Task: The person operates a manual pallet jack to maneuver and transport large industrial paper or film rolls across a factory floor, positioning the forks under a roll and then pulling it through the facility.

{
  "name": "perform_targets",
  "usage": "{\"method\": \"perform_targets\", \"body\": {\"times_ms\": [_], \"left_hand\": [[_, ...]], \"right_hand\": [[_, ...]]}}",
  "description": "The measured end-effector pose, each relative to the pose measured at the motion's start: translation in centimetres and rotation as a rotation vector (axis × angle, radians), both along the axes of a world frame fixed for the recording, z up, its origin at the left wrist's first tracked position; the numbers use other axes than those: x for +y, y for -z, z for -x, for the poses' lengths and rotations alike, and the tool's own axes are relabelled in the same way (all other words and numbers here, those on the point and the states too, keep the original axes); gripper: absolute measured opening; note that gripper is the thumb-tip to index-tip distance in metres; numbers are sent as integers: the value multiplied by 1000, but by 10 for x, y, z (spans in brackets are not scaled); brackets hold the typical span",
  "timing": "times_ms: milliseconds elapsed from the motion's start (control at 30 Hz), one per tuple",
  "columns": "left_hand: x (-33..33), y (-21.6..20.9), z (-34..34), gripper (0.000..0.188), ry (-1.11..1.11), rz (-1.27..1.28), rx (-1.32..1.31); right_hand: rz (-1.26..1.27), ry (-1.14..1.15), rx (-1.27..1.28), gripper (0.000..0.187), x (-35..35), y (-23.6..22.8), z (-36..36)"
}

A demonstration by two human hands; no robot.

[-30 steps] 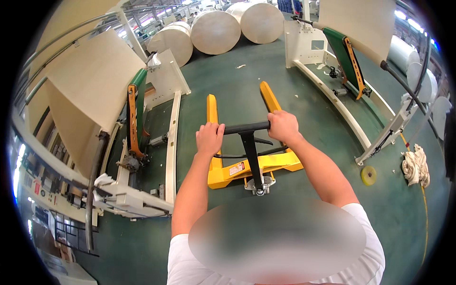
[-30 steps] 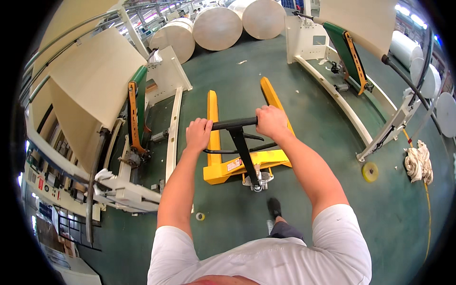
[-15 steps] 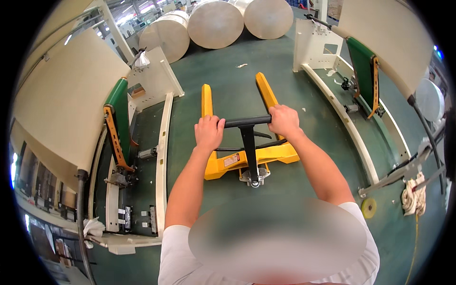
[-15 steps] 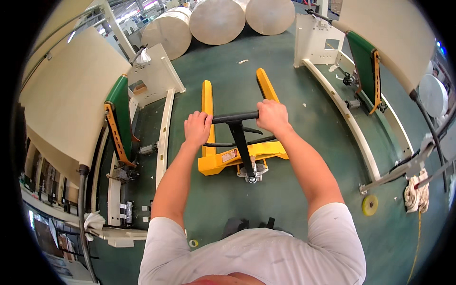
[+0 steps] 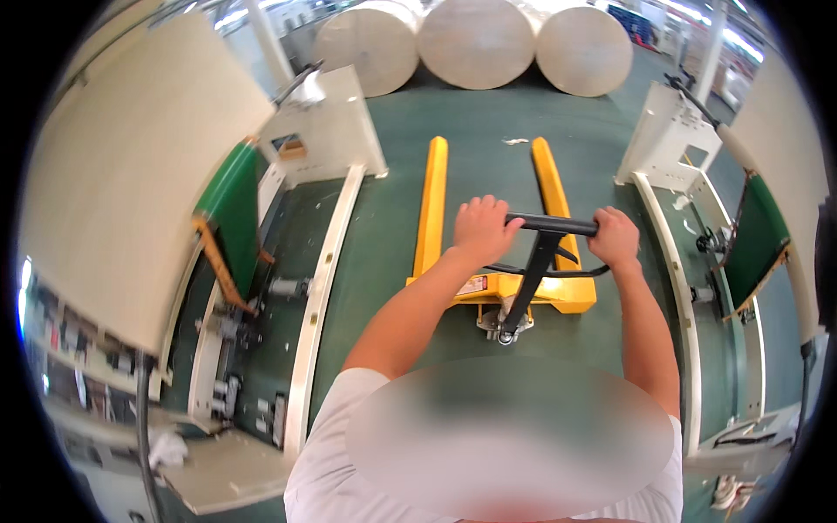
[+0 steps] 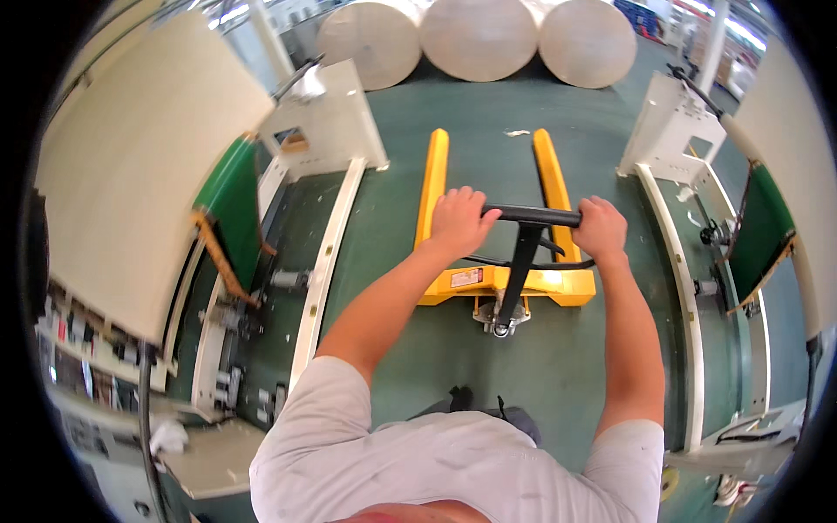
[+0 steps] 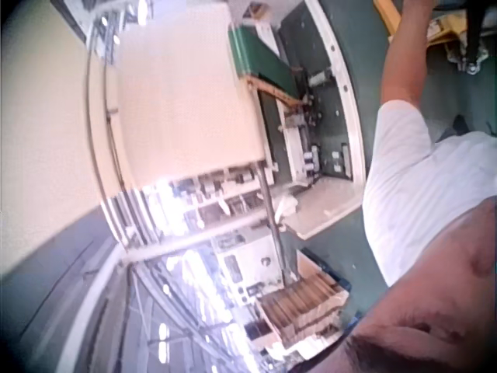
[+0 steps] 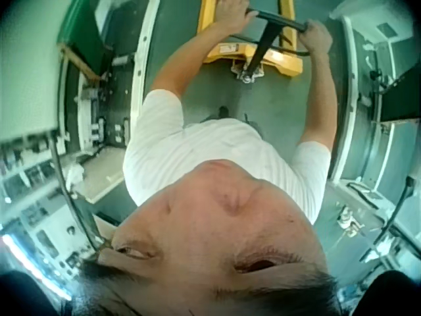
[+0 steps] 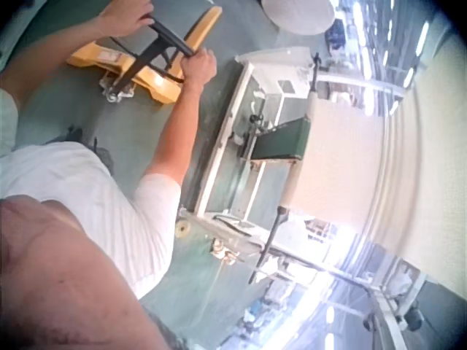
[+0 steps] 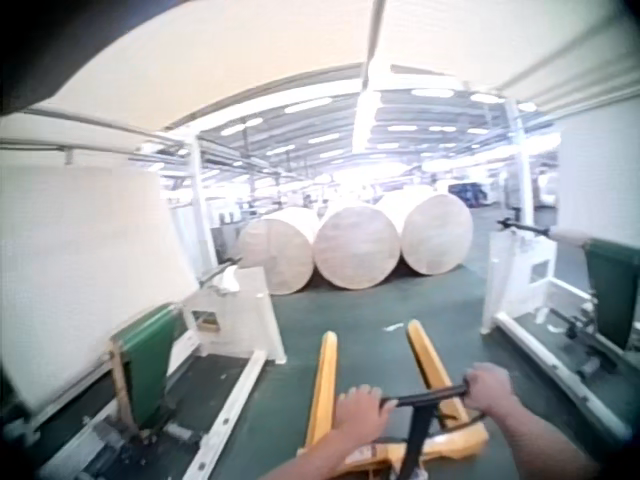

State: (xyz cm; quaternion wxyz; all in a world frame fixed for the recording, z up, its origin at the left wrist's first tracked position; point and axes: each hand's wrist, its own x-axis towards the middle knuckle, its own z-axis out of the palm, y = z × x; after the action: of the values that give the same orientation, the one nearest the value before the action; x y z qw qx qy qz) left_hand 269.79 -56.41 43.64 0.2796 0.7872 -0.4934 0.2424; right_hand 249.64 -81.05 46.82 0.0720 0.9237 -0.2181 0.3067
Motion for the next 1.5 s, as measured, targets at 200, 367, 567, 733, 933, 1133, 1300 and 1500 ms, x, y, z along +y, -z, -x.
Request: {"method": "perform_targets", "body": {"times_ms": [200, 367, 567, 733, 933, 1133, 1300, 1500], "left_hand": [[-132, -11, -172, 34, 2, 19, -56], [-223, -2, -318, 36, 13, 93, -98], [-331, -15, -472, 37, -83, 62, -128], [-423, -22, -586, 39, -187, 63, -148], [-515, -34, -761, 42, -199, 102, -215], [-611, -48, -918, 40, -164, 98, -171], [-704, -69, -1056, 36, -92, 111, -141], [-810, -82, -1244, 29, 87, 128, -40]], "right_hand": [[18, 12, -8, 9, -140, -12, -174], [10, 27, 17, 11, -224, -13, -316], [-14, -62, 13, 12, -344, -37, -484], [-6, -156, 44, 14, -451, -54, -626], [-19, -173, -6, 15, -539, -64, -794], [-15, -137, 29, 15, -630, -78, -945], [16, -90, 13, 13, -717, -89, -1068], [6, -45, -19, 17, -803, -92, -1214]]}}
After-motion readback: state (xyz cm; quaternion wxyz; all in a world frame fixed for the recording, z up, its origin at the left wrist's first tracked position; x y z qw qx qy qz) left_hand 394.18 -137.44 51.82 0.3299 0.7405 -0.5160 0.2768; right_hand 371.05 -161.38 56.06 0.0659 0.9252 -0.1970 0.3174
